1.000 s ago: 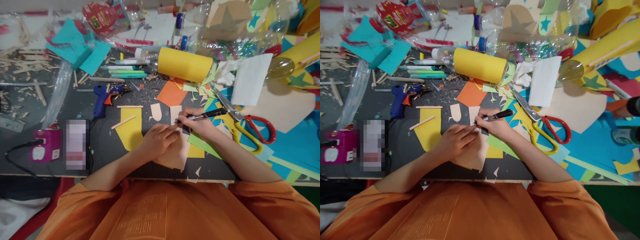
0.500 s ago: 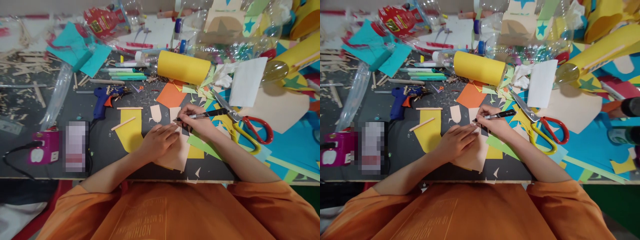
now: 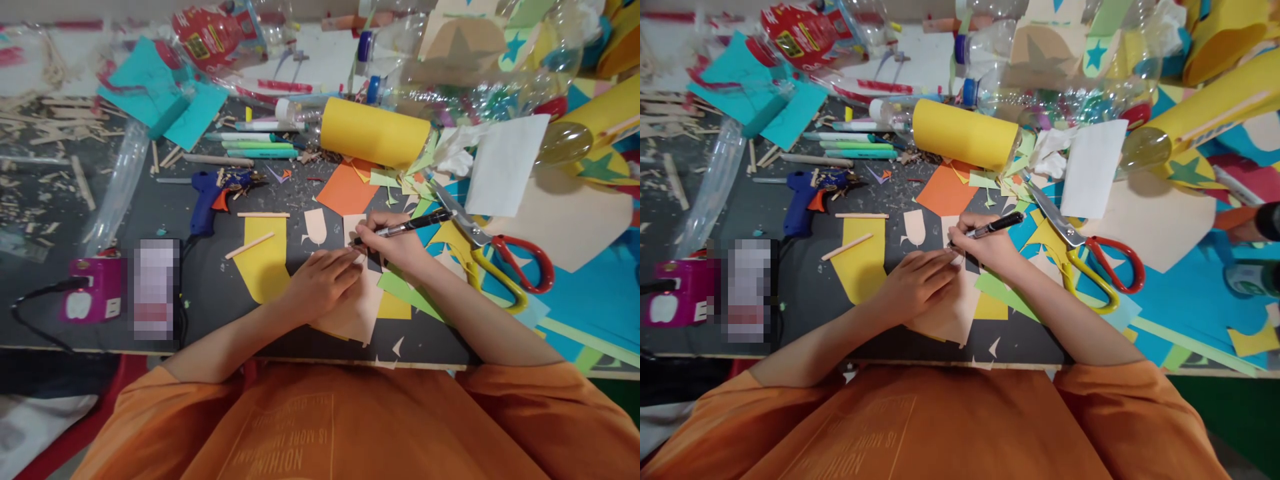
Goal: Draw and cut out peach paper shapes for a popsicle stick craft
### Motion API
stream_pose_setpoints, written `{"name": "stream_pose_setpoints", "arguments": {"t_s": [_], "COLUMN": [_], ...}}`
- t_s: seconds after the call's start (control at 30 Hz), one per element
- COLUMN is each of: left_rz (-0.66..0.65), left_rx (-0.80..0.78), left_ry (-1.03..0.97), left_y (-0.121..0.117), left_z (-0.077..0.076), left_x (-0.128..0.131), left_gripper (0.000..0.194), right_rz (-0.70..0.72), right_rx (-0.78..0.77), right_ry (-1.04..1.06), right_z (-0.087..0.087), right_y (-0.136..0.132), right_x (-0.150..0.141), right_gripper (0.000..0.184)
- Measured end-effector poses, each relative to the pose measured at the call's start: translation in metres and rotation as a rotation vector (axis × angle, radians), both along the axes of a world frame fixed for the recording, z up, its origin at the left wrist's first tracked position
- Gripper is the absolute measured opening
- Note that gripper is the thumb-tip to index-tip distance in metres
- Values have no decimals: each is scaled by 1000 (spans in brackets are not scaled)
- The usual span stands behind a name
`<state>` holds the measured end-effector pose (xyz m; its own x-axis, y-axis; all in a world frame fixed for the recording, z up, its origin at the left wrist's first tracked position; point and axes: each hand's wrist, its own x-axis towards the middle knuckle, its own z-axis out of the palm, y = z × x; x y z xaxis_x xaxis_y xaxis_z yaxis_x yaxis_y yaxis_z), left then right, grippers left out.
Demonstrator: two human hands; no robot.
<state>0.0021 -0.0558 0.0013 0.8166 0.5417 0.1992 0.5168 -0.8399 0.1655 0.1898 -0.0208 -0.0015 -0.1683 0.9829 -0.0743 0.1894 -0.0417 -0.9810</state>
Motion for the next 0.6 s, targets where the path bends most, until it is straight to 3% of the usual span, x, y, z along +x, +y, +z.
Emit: {"name": "stream_pose_setpoints", "arguments": {"t_s": [0.6], "left_rz": [7], "left_rx": [-36], "left_ry": [-12], "left_y": [0], "left_z": [-1], "left_x": [0], "left_gripper": [27], "right_rz": [-16], "right_rx": [-24], "right_ry": [-14], "right_z": [0], "right_y": [0], "right_x": [0], "right_gripper": [36]}}
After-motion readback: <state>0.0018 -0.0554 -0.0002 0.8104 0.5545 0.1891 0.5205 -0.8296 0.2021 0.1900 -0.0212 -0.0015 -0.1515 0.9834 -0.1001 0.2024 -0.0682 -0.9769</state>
